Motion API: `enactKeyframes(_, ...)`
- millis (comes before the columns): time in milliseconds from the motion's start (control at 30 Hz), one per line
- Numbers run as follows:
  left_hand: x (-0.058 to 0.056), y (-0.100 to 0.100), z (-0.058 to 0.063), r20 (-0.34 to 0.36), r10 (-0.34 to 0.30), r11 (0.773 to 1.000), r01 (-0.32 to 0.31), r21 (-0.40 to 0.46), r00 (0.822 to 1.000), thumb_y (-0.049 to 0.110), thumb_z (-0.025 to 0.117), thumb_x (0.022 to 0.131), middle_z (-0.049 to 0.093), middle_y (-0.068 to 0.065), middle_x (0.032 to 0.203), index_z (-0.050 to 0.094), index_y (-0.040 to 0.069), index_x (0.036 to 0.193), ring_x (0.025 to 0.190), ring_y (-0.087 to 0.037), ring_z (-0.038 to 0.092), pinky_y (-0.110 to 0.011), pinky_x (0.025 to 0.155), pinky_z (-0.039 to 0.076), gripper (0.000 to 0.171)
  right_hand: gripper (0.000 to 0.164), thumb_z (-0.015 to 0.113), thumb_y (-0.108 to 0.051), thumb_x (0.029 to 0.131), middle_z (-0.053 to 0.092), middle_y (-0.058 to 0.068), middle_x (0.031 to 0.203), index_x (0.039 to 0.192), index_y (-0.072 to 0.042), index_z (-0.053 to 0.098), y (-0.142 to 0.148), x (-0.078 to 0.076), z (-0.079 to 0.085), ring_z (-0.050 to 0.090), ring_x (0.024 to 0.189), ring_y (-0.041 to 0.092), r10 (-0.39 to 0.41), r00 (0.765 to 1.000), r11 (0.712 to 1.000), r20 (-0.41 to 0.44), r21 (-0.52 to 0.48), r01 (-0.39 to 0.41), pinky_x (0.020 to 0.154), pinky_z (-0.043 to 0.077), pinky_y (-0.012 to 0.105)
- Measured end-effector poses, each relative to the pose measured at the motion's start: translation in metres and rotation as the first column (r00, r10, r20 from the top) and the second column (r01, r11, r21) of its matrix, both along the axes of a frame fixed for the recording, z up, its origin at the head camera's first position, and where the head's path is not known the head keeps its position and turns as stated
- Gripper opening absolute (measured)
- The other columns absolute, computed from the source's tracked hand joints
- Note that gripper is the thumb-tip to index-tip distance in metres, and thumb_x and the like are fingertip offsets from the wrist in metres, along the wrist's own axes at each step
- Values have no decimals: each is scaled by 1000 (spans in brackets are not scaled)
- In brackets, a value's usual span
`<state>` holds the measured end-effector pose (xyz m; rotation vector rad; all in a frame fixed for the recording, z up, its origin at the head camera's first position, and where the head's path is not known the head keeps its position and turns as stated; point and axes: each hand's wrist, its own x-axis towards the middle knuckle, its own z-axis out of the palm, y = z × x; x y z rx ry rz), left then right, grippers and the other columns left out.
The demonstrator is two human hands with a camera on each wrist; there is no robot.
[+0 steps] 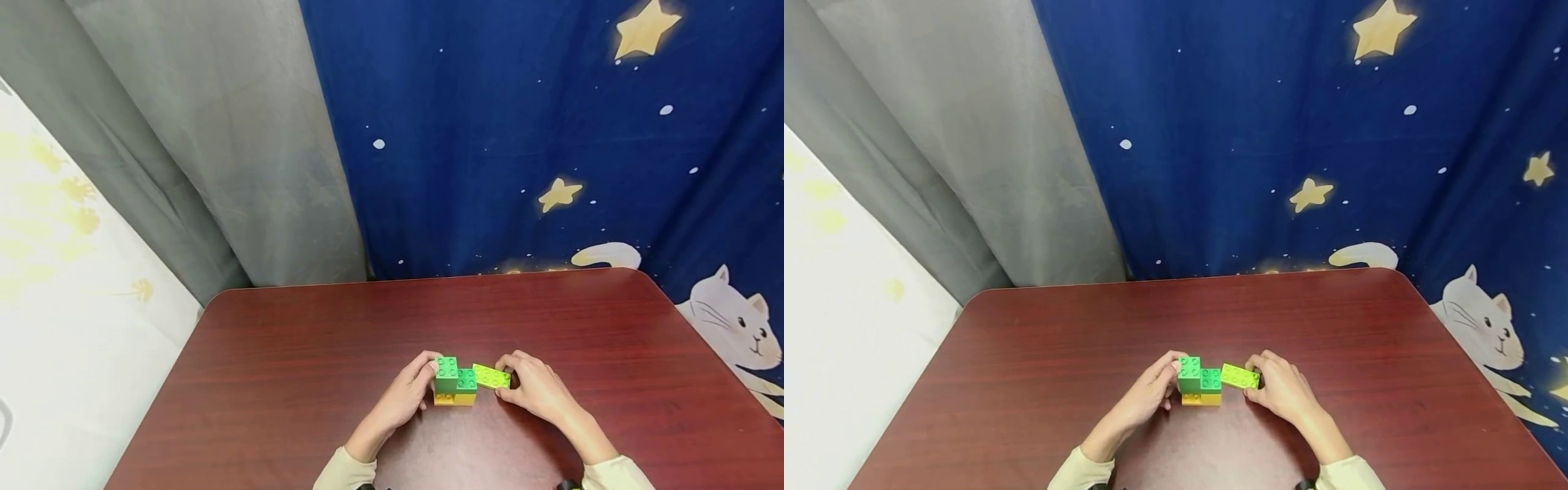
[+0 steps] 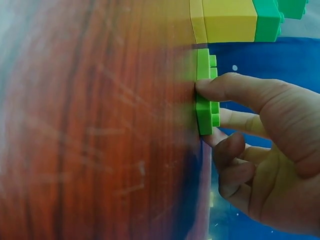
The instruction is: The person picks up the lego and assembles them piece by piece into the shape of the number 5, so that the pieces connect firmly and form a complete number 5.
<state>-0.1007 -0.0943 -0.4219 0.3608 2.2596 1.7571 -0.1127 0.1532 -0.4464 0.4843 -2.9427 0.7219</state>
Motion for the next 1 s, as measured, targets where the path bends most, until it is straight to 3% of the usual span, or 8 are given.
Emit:
enactKeyframes(267, 0, 1, 1, -3, -5, 1000, 5, -4, 1000, 26, 40, 100, 52, -7, 74, 57, 16, 114, 61, -16, 44, -27, 48, 41, 24, 26, 81, -20, 67, 50, -11, 75, 88, -17, 65, 2, -3, 2, 46, 63, 7, 16, 1000, 1000, 5, -8, -16, 52, 38, 25)
enactKeyframes(567, -4, 2, -2, 75, -5, 999, 2, 44, 997, 27, 39, 99, 50, -5, 76, 56, 15, 116, 69, -17, 46, -28, 51, 41, 26, 26, 80, -19, 68, 51, -11, 78, 90, -16, 66, 6, -4, 8, 50, 69, 9, 22, 999, 1000, -36, -17, -22, 55, 40, 27)
enactKeyframes(667, 1, 2, 10, 97, -3, 998, -4, 67, 995, 23, 39, 99, 49, -6, 75, 55, 11, 116, 69, -19, 45, -28, 52, 40, 26, 26, 79, -19, 68, 52, -10, 80, 90, -16, 66, 8, -5, 10, 51, 70, 10, 28, 998, 999, -51, -25, -29, 57, 41, 29)
enactKeyframes(800, 3, 3, 17, 120, 5, 997, -13, 72, 993, 19, 38, 99, 46, -7, 74, 54, 7, 115, 69, -20, 45, -29, 53, 39, 26, 26, 79, -17, 68, 52, -8, 81, 90, -15, 65, 8, -5, 13, 52, 71, 12, 20, 998, 999, -63, -41, -22, 58, 42, 31)
enactKeyframes(1000, -4, 2, -3, 126, 16, 997, -25, 72, 992, 25, 36, 101, 48, -6, 75, 54, 10, 115, 69, -19, 46, -29, 51, 40, 27, 27, 78, -15, 66, 51, -8, 80, 89, -16, 64, 6, -5, 18, 53, 71, 14, 1, 995, 998, -100, -67, -8, 59, 42, 32)
